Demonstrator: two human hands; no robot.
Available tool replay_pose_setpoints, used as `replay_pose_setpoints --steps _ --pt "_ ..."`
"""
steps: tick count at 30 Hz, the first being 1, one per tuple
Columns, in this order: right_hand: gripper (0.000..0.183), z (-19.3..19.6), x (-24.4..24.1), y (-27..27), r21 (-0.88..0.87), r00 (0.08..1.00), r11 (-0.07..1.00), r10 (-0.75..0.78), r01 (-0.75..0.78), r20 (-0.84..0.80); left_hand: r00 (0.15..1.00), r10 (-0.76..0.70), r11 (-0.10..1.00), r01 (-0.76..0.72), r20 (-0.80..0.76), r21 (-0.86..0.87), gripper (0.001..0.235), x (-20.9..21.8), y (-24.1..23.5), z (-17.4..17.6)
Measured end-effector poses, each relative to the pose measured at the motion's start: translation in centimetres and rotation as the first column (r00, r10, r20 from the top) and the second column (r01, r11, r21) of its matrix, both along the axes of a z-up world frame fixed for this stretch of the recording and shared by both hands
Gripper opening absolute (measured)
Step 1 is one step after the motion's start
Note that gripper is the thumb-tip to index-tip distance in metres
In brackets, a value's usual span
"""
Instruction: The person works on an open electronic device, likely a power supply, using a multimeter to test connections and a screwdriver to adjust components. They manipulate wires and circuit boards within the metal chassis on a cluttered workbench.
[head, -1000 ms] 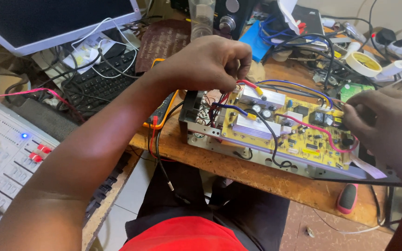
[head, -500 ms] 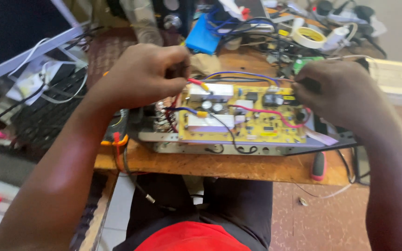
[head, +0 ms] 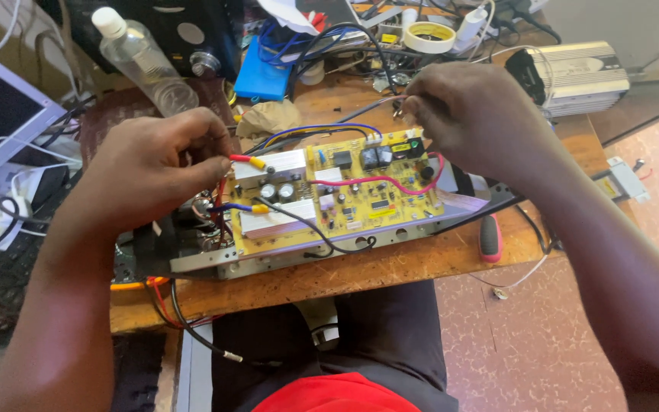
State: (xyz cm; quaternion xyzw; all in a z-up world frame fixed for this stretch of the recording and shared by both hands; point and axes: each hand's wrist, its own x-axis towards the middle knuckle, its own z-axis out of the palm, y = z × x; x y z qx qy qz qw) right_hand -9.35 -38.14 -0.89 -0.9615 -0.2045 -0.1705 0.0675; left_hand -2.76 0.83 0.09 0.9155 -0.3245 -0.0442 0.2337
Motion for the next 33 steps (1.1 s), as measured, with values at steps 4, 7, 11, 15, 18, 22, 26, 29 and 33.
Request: replay_pose_setpoints --steps 4,7,11,15,18,22,26,29,33 --pt "0.007 0.8 -0.36 0.27 0.18 0.996 0.98 0.075 -0.082 0.043 1.0 0.018 1.0 -0.018 -0.026 0.012 0.013 0.0 0.07 -0.06" --pt "0.008 0.52 -0.39 0.16 0.113 0.999 0.992 0.046 -0.048 0.019 0.998 0.035 0.999 -0.036 -0.053 -0.007 0.013 -0.17 -0.07 0.12" --pt "0.015 0.48 -0.62 0.71 -0.026 0.991 0.995 -0.1 0.098 -0.087 0.998 0.043 0.999 -0.044 -0.053 -0.025 0.015 0.13 0.31 -0.48" --pt "0.015 0.75 -0.79 0.74 -0.014 0.991 0.996 -0.085 0.084 -0.105 0.997 0.043 0.998 -0.046 -0.065 -0.043 0.014 0.05 0.25 -0.31" --pt "0.016 0.78 -0.8 0.76 -0.006 0.993 0.997 -0.081 0.081 -0.086 0.996 0.045 0.998 -0.049 -0.08 -0.042 0.011 -0.04 0.11 -0.04" --pt "0.016 0.74 -0.5 0.5 0.024 0.983 0.996 -0.085 0.09 -0.163 0.995 0.052 0.997 -0.057 -0.084 -0.056 0.01 -0.09 0.09 -0.25" --pt "0.015 0.58 -0.57 0.43 -0.015 0.986 0.997 -0.08 0.079 -0.148 0.997 0.053 0.996 -0.057 -0.063 -0.062 0.01 -0.08 0.14 -0.24" --pt "0.011 0.65 -1.15 0.9 -0.093 0.994 0.993 -0.083 0.076 -0.073 0.997 0.047 0.998 -0.049 -0.055 -0.03 0.012 0.32 0.25 -0.55" --pt "0.016 0.5 -0.47 0.32 0.003 0.989 1.0 -0.023 0.024 -0.147 0.992 0.079 0.996 -0.083 -0.096 -0.032 0.01 0.01 -0.06 -0.37"
